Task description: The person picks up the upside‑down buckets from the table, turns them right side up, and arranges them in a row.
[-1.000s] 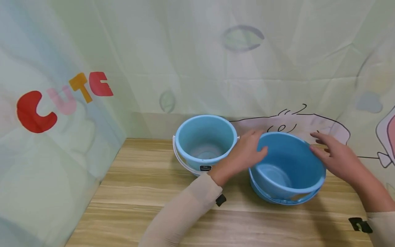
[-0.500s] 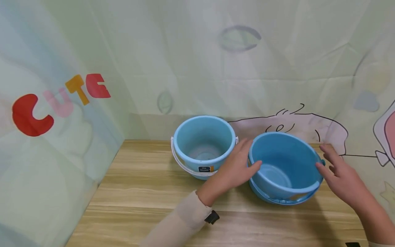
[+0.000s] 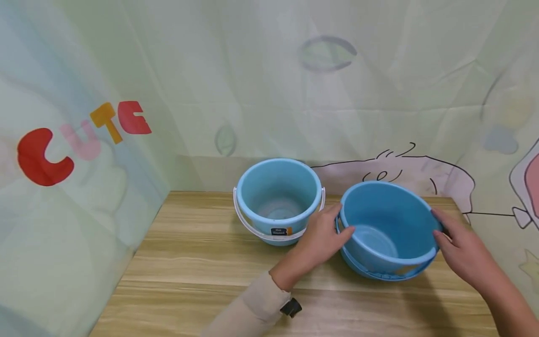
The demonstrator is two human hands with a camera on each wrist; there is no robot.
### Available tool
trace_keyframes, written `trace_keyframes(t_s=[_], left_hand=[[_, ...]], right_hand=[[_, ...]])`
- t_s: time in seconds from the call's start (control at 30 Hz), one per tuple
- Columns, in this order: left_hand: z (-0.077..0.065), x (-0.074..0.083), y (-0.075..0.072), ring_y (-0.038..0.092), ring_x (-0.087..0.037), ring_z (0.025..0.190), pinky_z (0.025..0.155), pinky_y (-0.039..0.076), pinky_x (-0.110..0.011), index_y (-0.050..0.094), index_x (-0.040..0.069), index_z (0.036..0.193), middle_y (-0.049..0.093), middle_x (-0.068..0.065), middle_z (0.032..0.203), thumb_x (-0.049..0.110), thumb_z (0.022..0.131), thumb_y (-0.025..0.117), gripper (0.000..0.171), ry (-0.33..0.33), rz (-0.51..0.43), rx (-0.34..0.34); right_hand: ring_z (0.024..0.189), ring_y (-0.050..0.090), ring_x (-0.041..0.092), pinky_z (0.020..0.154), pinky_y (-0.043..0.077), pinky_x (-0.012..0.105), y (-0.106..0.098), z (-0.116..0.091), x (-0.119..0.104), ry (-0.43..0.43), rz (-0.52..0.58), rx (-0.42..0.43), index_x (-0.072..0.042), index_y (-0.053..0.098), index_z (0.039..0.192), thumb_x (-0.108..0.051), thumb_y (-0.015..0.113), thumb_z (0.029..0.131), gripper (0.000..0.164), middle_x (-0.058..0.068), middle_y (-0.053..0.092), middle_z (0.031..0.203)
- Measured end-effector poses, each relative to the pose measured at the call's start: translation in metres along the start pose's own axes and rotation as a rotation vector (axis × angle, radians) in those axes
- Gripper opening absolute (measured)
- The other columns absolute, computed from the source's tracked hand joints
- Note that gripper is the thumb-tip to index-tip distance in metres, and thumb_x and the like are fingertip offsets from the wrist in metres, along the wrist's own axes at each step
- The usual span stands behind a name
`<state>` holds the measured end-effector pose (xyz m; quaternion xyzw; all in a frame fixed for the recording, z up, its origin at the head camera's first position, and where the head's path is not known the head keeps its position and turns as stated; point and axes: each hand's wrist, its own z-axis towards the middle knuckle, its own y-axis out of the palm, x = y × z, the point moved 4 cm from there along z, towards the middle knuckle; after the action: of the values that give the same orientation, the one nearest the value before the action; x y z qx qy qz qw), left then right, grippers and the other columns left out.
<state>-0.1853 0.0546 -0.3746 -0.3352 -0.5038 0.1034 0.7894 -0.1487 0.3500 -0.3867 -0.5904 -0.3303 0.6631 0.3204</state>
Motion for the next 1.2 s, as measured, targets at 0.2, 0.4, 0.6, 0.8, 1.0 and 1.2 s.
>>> trace_keyframes(t_s=[0.2,0.4,0.6,0.8,1.0,1.2], left_hand=[[0.002,-0.002,0.002,0.059,-0.017,0.133,0.102,0.054,-0.031,0.052,0.006,0.15,0.063,-0.011,0.144,0.023,0.098,0.07,0.057,-0.036,-0.041,-0.001],[0.007,-0.007,0.005,0.058,-0.016,0.133,0.103,0.054,-0.032,0.048,0.01,0.153,0.06,-0.008,0.146,0.026,0.098,0.07,0.061,-0.047,-0.078,0.0],[0.013,-0.008,0.006,0.058,-0.02,0.131,0.103,0.054,-0.034,0.046,0.009,0.154,0.057,-0.009,0.145,0.031,0.097,0.071,0.067,-0.042,-0.03,0.006],[0.021,-0.012,0.008,0.052,-0.024,0.138,0.108,0.052,-0.041,0.04,0.006,0.158,0.05,-0.01,0.154,0.033,0.098,0.069,0.072,-0.086,-0.011,-0.012],[0.029,-0.014,0.008,0.046,-0.026,0.146,0.113,0.047,-0.045,0.038,0.005,0.158,0.044,-0.012,0.159,0.03,0.098,0.068,0.071,-0.105,-0.02,-0.018],[0.038,-0.015,0.01,0.049,-0.026,0.142,0.111,0.049,-0.044,0.04,0.005,0.157,0.046,-0.012,0.157,0.027,0.098,0.065,0.068,-0.121,-0.022,0.005]], right_hand=[[0.128,0.041,0.07,0.092,0.04,0.08,0.001,0.003,0.002,0.01,-0.009,-0.004,0.007,0.022,0.16,-0.021,0.039,0.112,0.058,0.045,0.035,0.15],[0.126,0.044,0.069,0.091,0.042,0.08,0.0,0.009,0.0,0.009,-0.027,-0.003,0.007,0.022,0.16,-0.022,0.04,0.112,0.059,0.045,0.039,0.148],[0.127,0.043,0.069,0.092,0.042,0.079,-0.001,0.016,-0.001,0.023,-0.043,-0.01,0.009,0.022,0.159,-0.021,0.04,0.112,0.059,0.046,0.039,0.147],[0.126,0.045,0.069,0.092,0.043,0.077,-0.003,0.025,-0.004,0.002,-0.039,-0.007,0.011,0.022,0.158,-0.019,0.04,0.112,0.058,0.047,0.04,0.145],[0.126,0.045,0.068,0.093,0.043,0.077,-0.003,0.033,-0.006,-0.025,-0.026,0.013,0.013,0.025,0.156,-0.018,0.04,0.111,0.057,0.047,0.04,0.146],[0.127,0.045,0.068,0.095,0.042,0.078,-0.003,0.039,-0.004,-0.024,-0.041,0.028,0.012,0.025,0.157,-0.019,0.04,0.111,0.057,0.046,0.042,0.145]])
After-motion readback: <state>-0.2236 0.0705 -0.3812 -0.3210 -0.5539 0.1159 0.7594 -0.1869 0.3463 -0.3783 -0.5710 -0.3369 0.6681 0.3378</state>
